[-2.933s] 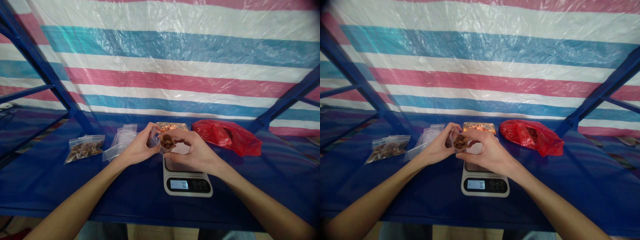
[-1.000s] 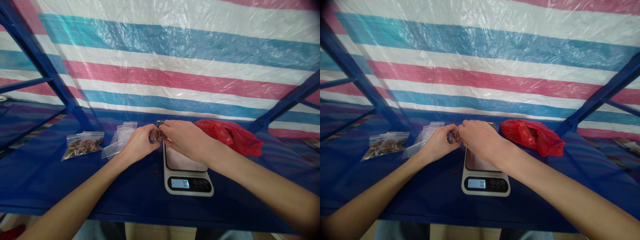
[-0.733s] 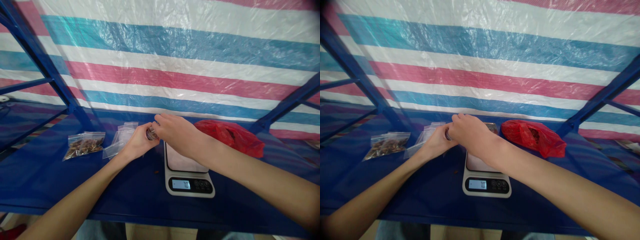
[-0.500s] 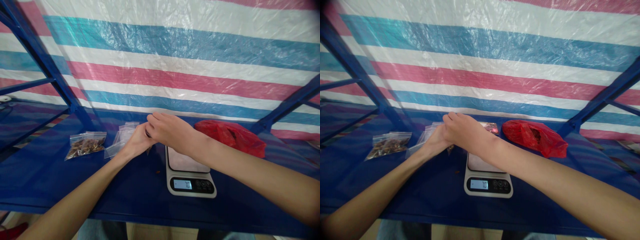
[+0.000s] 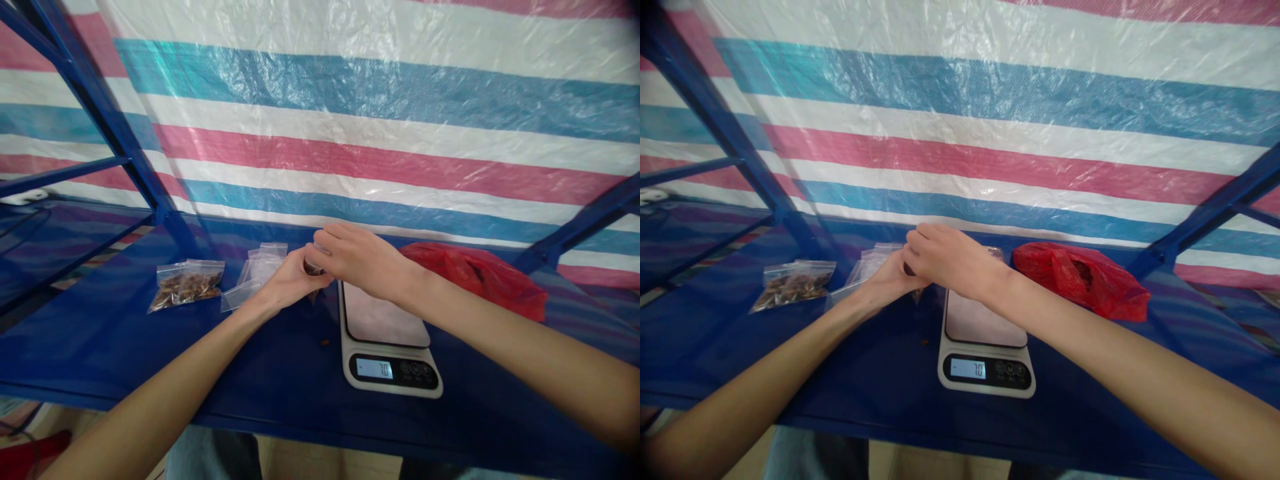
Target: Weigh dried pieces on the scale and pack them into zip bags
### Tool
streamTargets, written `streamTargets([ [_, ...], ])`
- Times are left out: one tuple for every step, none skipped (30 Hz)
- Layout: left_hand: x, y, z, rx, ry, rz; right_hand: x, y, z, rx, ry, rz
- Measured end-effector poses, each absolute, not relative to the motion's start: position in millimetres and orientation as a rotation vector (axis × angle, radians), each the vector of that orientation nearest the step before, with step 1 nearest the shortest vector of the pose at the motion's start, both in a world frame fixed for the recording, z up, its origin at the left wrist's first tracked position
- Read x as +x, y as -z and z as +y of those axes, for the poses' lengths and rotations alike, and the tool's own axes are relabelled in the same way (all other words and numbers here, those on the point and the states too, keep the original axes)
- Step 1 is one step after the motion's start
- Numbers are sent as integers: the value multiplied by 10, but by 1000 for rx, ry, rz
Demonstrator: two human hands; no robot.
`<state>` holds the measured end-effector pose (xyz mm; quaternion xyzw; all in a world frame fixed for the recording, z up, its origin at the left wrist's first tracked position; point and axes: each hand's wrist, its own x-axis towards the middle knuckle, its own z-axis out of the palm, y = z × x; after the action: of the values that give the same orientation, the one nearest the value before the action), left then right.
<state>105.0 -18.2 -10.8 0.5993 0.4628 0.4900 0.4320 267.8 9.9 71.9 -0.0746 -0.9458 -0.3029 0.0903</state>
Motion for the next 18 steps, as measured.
streamTargets([
  [1048,111,-183,1494,-1212,1139,2686,-724,103,-245,864,-2820],
  [1047,112,-184,1498,-1203,1125,2694,-725,105,-272,826,-2820],
  [1048,112,-185,1501,-1196,1112,2701,-723,106,-299,785,-2814],
  [1049,110,-187,1502,-1192,1102,2709,-716,108,-326,746,-2804],
  [1051,108,-188,1500,-1193,1100,2717,-704,111,-356,708,-2792],
  [1052,107,-189,1498,-1192,1101,2725,-690,114,-384,676,-2777],
  [1054,108,-188,1493,-1194,1104,2735,-673,120,-405,648,-2764],
  [1054,110,-187,1489,-1197,1108,2745,-654,127,-418,624,-2750],
  [1054,113,-184,1487,-1205,1111,2757,-636,135,-428,598,-2735],
  [1052,117,-180,1488,-1211,1114,2769,-619,144,-441,564,-2716],
  [1050,121,-177,1493,-1213,1118,2783,-604,153,-456,516,-2698],
  [1047,123,-175,1502,-1209,1126,2798,-591,163,-477,453,-2676],
  [1043,124,-173,1511,-1200,1137,2813,-582,173,-504,379,-2652],
  [1040,124,-172,1519,-1184,1149,2828,-576,183,-541,294,-2628],
  [1036,122,-172,1523,-1171,1160,2843,-573,193,-582,202,-2601],
  [1032,121,-171,1523,-1164,1166,2858,-573,201,-623,103,-2568],
  [1028,120,-171,1521,-1168,1165,2875,-573,208,-658,-5,-2534],
  [1024,121,-171,1519,-1175,1159,2894,-575,212,-685,-120,-2492],
])
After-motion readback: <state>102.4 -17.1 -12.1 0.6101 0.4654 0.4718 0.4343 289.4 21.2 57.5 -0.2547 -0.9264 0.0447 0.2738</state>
